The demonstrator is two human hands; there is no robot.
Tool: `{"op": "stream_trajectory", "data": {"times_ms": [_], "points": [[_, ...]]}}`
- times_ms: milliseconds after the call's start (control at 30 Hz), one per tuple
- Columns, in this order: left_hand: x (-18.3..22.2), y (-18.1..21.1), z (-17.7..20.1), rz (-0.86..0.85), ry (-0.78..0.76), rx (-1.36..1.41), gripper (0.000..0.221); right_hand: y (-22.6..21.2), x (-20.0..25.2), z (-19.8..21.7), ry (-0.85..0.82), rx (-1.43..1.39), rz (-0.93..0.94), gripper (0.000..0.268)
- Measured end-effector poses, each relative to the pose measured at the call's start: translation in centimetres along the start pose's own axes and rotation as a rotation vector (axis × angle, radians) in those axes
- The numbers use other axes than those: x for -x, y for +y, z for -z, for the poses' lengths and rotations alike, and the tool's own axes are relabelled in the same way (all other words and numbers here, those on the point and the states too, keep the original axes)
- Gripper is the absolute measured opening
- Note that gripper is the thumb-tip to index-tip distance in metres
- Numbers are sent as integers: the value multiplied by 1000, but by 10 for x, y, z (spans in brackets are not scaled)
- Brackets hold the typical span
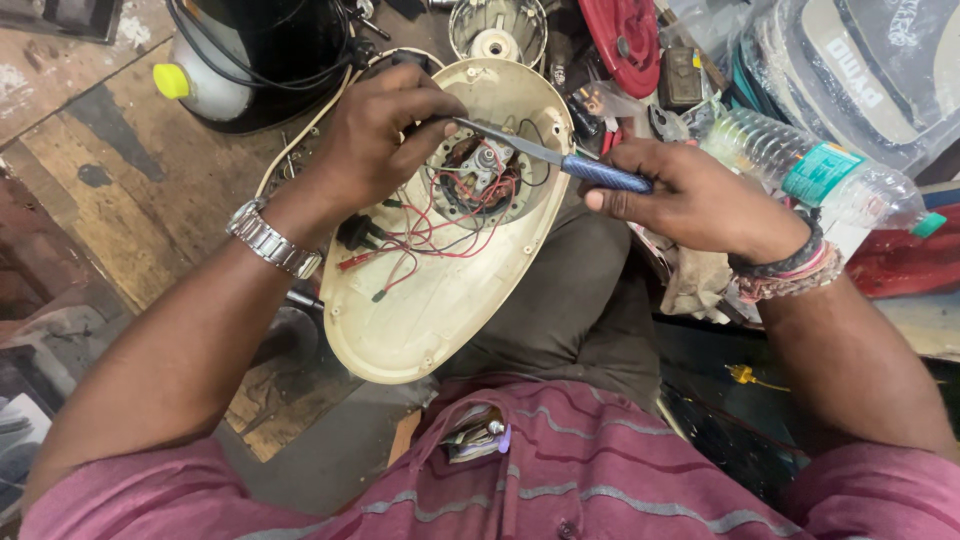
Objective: The person sits on the floor and repairs a ceiling fan motor assembly. They use pliers and a screwdriver to adjust and tighten internal wires and components within the beige plastic housing.
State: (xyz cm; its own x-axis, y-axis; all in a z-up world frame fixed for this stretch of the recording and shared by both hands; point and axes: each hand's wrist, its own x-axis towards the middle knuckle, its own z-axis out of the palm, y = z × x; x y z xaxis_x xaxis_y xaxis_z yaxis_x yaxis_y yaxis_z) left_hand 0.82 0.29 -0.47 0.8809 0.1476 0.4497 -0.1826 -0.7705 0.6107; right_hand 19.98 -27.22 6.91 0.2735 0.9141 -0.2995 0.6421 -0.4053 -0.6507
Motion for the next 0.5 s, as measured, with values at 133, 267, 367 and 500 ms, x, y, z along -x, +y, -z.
{"op": "stream_trajectory", "data": {"times_ms": [133, 267, 367, 500], "points": [[0, -2, 0, -22, -16, -3, 17, -3, -2, 0, 4, -23, -77, 32], [1, -10, -4, -86, -3, -101, 17, -9, -2, 2, 23, 60, -74, 31], [0, -20, -3, -167, 153, -157, 32, -15, -6, 14, 65, 254, 15, 29], [-3, -26, -4, 391, -198, 87, 25, -28, -12, 32, 19, 587, -59, 36]]}}
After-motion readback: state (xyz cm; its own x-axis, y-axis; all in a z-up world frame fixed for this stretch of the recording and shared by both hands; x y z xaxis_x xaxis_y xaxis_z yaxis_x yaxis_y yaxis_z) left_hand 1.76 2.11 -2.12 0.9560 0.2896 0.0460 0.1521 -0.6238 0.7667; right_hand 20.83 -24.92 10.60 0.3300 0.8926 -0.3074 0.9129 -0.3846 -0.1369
